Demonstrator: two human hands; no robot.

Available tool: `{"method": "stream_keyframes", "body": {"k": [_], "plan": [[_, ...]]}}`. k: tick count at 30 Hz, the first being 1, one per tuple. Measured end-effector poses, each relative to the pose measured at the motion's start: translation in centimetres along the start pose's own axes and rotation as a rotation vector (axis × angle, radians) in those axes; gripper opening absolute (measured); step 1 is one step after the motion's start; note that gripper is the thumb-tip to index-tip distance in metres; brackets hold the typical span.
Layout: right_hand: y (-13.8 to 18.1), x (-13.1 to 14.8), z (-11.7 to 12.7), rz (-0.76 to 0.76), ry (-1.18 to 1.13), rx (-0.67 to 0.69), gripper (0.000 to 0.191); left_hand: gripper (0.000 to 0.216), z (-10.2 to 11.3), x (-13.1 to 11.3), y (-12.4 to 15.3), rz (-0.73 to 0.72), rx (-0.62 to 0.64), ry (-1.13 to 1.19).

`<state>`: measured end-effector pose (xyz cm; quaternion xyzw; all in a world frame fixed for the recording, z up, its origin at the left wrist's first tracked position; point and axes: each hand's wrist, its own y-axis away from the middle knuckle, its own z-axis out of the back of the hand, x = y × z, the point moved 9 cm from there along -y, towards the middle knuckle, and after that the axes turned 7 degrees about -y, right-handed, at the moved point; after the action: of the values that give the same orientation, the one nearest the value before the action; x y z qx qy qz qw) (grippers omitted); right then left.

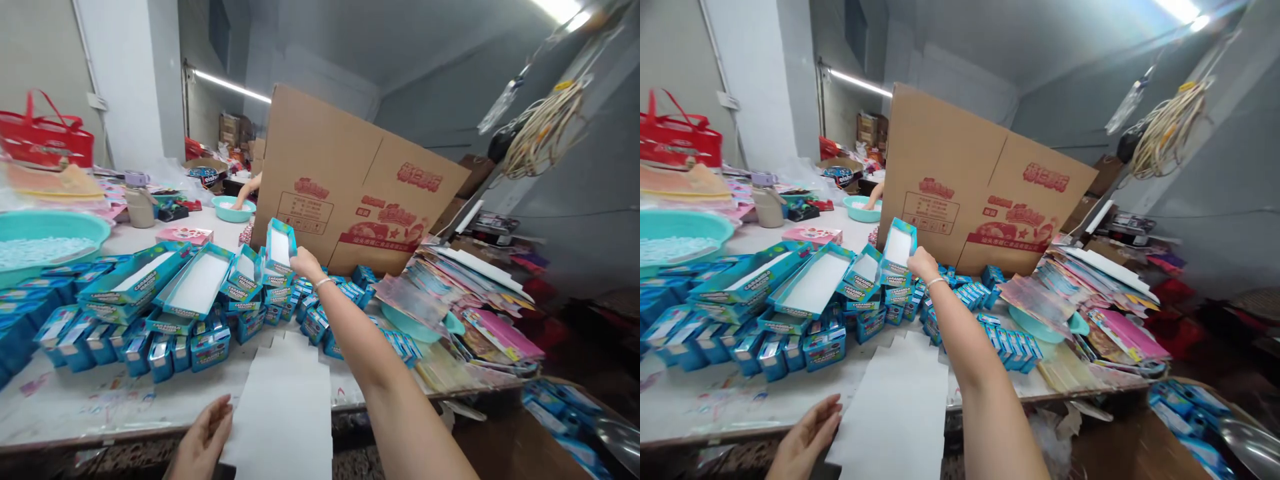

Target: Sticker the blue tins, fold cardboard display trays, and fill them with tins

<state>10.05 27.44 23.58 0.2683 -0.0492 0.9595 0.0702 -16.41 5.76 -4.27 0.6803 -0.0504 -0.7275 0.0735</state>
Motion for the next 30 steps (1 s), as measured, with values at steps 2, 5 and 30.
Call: {"method": "stream_keyframes", "body": {"k": [2,5,30], "plan": [[-1.0,0.6,-0.4,-0.038,0.007,0.035,0.023,0.067,-0.3,1.3,0.6,-0.015,0.021,-0.02],[0.4,0.1,0.4,-0.019,0.03,-0.037,0.037,0.07,0.0,2.0,0.3,0.02,0.073,-0.06],[24.6,-17.5,-12.2,-0.248,-0.021,-0.373,0.054,0.066,-6.8,-1.5,-1.2,-0.486,0.026,-0.597]]}}
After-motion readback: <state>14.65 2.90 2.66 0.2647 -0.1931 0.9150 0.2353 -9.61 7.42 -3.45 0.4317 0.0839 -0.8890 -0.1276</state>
